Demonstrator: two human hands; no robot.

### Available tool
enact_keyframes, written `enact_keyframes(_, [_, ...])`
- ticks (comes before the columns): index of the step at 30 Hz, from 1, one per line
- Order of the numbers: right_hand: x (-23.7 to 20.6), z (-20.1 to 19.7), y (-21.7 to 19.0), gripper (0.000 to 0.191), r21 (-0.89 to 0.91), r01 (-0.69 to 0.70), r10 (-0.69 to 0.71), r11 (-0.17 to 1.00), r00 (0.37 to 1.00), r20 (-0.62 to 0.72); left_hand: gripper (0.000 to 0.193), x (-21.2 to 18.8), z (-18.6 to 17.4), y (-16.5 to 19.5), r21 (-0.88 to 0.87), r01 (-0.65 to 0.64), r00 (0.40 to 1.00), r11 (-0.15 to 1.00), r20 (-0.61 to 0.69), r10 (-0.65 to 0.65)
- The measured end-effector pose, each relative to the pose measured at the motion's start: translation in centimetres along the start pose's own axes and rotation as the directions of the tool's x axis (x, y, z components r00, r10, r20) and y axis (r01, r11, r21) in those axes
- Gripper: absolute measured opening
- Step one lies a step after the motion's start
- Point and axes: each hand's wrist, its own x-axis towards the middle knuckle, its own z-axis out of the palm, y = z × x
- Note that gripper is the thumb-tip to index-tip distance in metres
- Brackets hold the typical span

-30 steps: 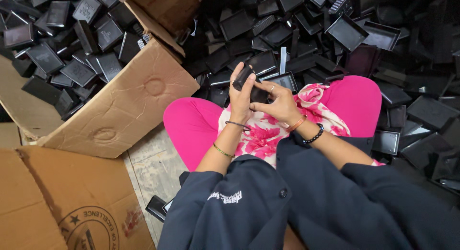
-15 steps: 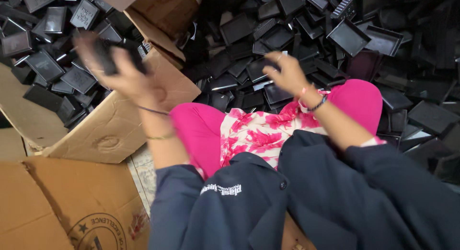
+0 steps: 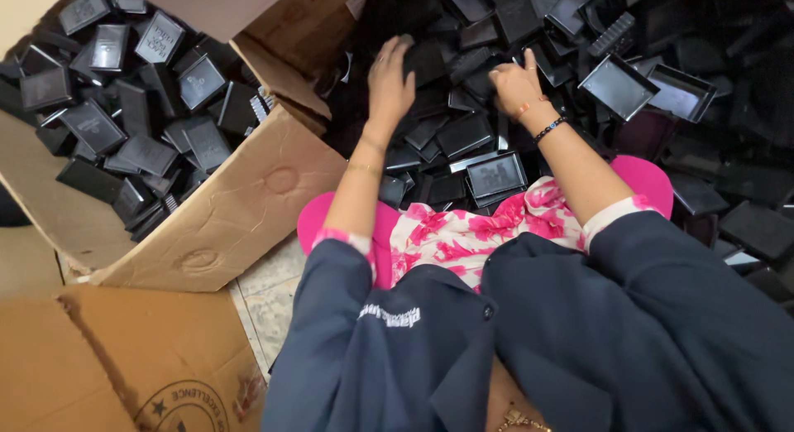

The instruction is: The person sits cross-legged on the floor and repeatedly picks up small black plastic parts from a pile, turns them over in both hands, and places them into a cardboard box. The action is continuous and repetitive, with no other tools or objects involved.

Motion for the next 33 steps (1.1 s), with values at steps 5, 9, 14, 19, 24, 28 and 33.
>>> enact_keyframes(5, [-2.5,-1.7,0.0,0.038,0.555,-0.206,0.171,0.806,0.979,0.113,0.077,5.5,4.2,-0.3,0.233,0.062,0.908,0.971,0.391,-0.151])
enact_keyframes(9, [-4.5,-0.5,0.5,0.053,0.950,-0.142,0.186,0.280,0.978,0.092,0.056,5.9,6.0,0.1,0.374,0.086,0.918,0.923,0.331,-0.219])
enact_keyframes(14, [-7.4,2.3,1.2,0.057,0.380,-0.358,0.421,0.853,0.902,-0.093,0.039,2.7,5.3,-0.2,-0.109,0.455,0.890,0.884,0.091,-0.447])
enact_keyframes(19, [-8.0,3.6,-0.4,0.066,0.397,-0.381,0.404,0.835,0.914,0.029,0.075,-4.2,2.0,1.5,-0.884,0.381,0.757,-0.272,0.467,-0.457])
enact_keyframes(24, [-7.9,2.5,-2.2,0.073,0.326,-0.474,0.446,0.818,0.880,0.161,0.050,-8.6,-0.7,3.7,-0.628,0.146,0.715,-0.764,0.601,-0.357])
enact_keyframes(28, [-8.4,0.0,-4.3,0.064,0.671,-0.284,0.378,0.685,0.926,0.006,0.070,-8.1,-0.2,3.1,-0.814,0.335,0.658,-0.475,0.563,-0.500])
enact_keyframes(33, [-8.9,-1.4,-10.0,0.062,0.994,0.018,0.120,0.105,0.992,-0.031,0.063,-8.7,2.1,4.7,-0.866,0.404,0.698,-0.296,0.501,-0.512])
